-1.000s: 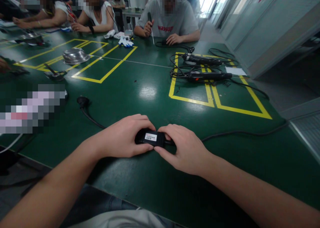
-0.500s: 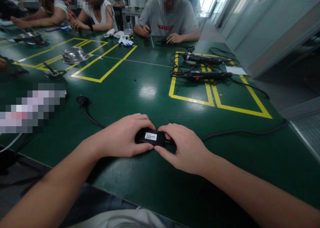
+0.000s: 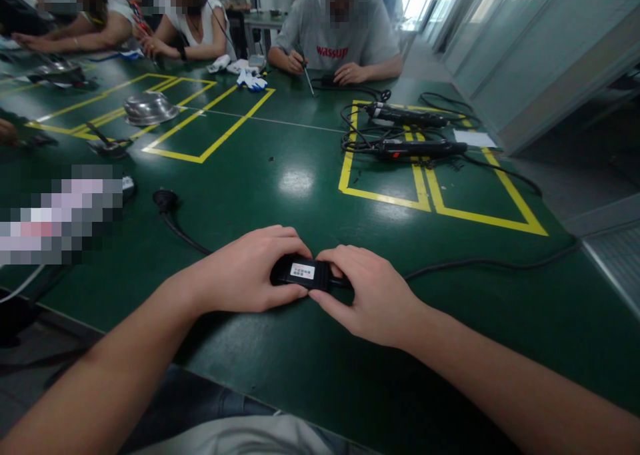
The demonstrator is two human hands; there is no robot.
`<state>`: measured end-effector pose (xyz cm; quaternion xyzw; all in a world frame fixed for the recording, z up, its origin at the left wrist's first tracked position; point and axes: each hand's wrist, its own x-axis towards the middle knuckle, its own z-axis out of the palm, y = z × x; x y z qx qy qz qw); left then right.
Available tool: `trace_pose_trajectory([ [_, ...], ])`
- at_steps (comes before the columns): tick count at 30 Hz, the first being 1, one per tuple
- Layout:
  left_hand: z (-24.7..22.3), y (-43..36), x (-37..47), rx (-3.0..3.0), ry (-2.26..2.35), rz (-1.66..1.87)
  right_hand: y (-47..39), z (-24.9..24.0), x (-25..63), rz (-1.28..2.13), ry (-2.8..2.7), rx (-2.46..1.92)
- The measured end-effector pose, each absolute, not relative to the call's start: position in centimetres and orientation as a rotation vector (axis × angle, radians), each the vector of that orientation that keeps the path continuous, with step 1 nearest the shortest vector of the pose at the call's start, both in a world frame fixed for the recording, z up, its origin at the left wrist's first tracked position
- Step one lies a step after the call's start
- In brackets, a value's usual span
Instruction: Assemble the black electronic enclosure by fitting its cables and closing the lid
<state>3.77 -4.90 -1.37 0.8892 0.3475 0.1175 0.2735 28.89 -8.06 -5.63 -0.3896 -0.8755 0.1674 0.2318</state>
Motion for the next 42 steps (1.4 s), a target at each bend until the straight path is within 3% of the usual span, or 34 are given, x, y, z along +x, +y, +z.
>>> trace_pose_trajectory([
  [42,-1.39,-4.89,3.76,2.396,0.935,0.313,-8.07,-5.69,28.83,0.462,-2.39,-1.059],
])
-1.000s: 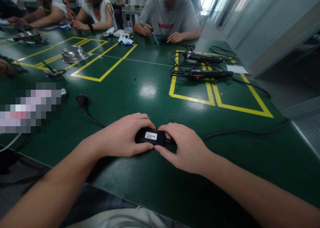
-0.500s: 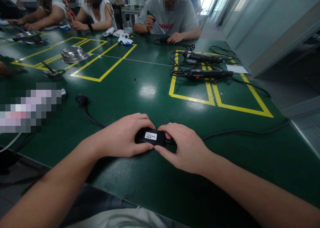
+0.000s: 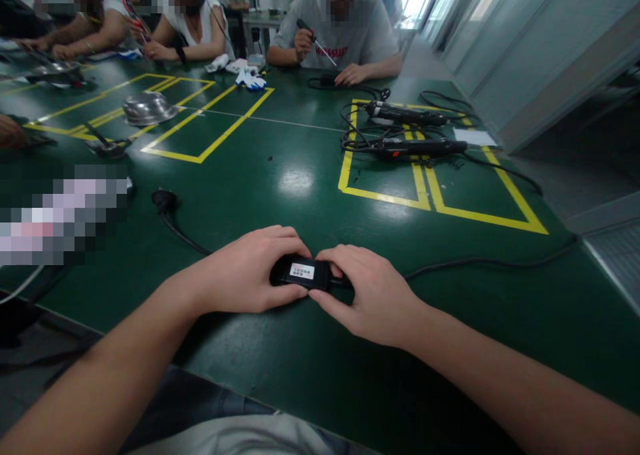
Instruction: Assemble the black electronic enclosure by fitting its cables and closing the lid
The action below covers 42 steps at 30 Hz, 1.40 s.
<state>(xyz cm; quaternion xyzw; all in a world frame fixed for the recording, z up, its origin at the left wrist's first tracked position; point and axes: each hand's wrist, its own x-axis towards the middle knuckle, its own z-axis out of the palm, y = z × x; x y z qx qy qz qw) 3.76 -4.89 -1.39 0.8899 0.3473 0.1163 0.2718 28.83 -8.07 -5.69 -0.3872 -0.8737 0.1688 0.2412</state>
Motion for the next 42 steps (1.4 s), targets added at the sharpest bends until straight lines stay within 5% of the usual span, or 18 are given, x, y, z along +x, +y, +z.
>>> trace_pose_trajectory([
  [42,-1.21,-4.88,3.8,2.379,0.944,0.297,-8.1,-5.44,28.79,0.506,-2.401,-1.101],
])
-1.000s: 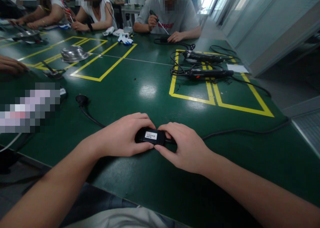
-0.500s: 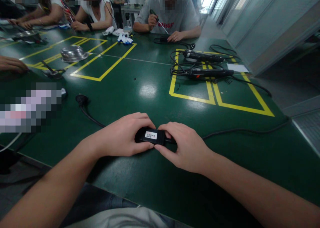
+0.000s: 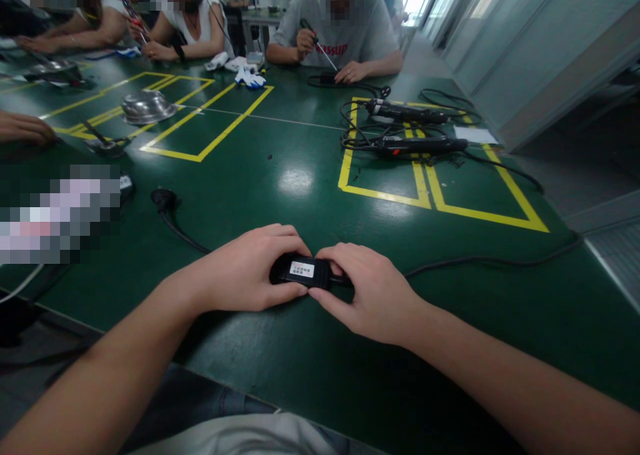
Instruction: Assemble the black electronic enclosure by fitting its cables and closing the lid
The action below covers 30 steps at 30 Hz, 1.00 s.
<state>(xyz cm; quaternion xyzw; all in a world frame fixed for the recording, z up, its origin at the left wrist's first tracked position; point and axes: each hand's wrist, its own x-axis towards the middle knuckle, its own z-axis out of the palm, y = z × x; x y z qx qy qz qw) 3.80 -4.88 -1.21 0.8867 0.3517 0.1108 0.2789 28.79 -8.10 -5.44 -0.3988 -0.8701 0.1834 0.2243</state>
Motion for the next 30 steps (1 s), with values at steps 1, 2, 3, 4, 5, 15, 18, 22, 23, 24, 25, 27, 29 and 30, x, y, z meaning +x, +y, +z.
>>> trace_pose_trajectory([
  [1,-1.22,-4.87,3.79,2.38,0.944,0.302,-8.1,-5.47,28.77,0.505,-2.4,-1.102],
  [2,-1.23,-4.86,3.79,2.38,0.944,0.3,-8.1,-5.51,28.76,0.503,-2.399,-1.103],
  [3,-1.23,-4.85,3.79,2.381,0.943,0.299,-8.1,-5.55,28.76,0.5,-2.397,-1.101],
  [4,-1.23,-4.84,3.79,2.382,0.941,0.298,-8.11,-5.59,28.76,0.497,-2.395,-1.098],
  [5,-1.23,-4.83,3.81,2.382,0.939,0.294,-8.11,-5.61,28.76,0.494,-2.394,-1.095],
  [15,-1.15,-4.92,3.9,2.379,0.942,0.297,-8.12,-5.47,28.82,0.508,-2.404,-1.105],
  [18,-1.21,-4.93,3.9,2.377,0.942,0.303,-8.09,-5.49,28.8,0.507,-2.395,-1.113],
  [22,-1.25,-4.91,3.87,2.373,0.938,0.301,-8.07,-5.49,28.78,0.505,-2.39,-1.102],
  [23,-1.24,-4.9,3.85,2.374,0.939,0.298,-8.07,-5.48,28.77,0.501,-2.389,-1.098],
  [24,-1.22,-4.89,3.84,2.376,0.941,0.295,-8.07,-5.46,28.76,0.5,-2.389,-1.095],
  [25,-1.2,-4.88,3.83,2.376,0.942,0.293,-8.07,-5.44,28.76,0.498,-2.39,-1.098],
  [27,-1.17,-4.88,3.83,2.374,0.94,0.289,-8.07,-5.42,28.76,0.501,-2.392,-1.104],
  [29,-1.15,-4.89,3.83,2.366,0.94,0.29,-8.08,-5.41,28.78,0.505,-2.394,-1.105],
  [30,-1.15,-4.9,3.83,2.363,0.941,0.292,-8.09,-5.41,28.8,0.508,-2.395,-1.103],
])
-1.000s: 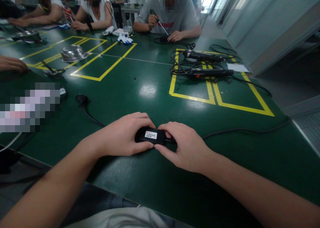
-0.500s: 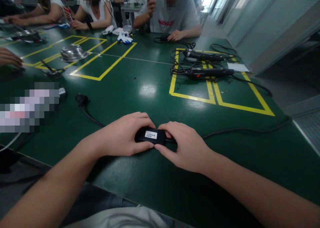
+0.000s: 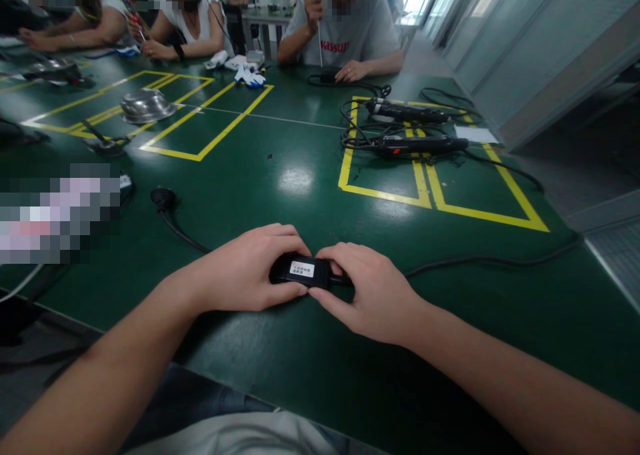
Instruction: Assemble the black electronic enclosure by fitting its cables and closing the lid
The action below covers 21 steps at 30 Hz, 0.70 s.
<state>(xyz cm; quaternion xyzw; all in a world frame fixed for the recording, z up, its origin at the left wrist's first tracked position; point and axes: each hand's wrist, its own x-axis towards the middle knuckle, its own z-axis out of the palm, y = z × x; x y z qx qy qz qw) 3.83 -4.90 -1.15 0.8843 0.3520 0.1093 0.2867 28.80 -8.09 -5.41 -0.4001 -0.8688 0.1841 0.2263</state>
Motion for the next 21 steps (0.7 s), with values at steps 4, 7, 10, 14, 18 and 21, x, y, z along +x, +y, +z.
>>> trace_pose_trajectory([
  [4,-1.18,-4.91,3.84,2.362,0.943,0.292,-8.15,-5.41,28.85,0.506,-2.393,-1.094],
  [7,-1.22,-4.88,3.83,2.375,0.932,0.291,-8.17,-5.42,28.85,0.495,-2.391,-1.096],
  [10,-1.24,-4.84,3.81,2.384,0.931,0.3,-8.13,-5.5,28.83,0.496,-2.394,-1.093],
  [14,-1.29,-4.83,3.79,2.374,0.931,0.299,-8.1,-5.68,28.83,0.486,-2.379,-1.082],
  [18,-1.33,-4.84,3.73,2.363,0.927,0.302,-8.12,-5.7,28.81,0.474,-2.375,-1.067],
  [21,-1.29,-4.84,3.71,2.358,0.934,0.293,-8.13,-5.66,28.8,0.475,-2.377,-1.066],
])
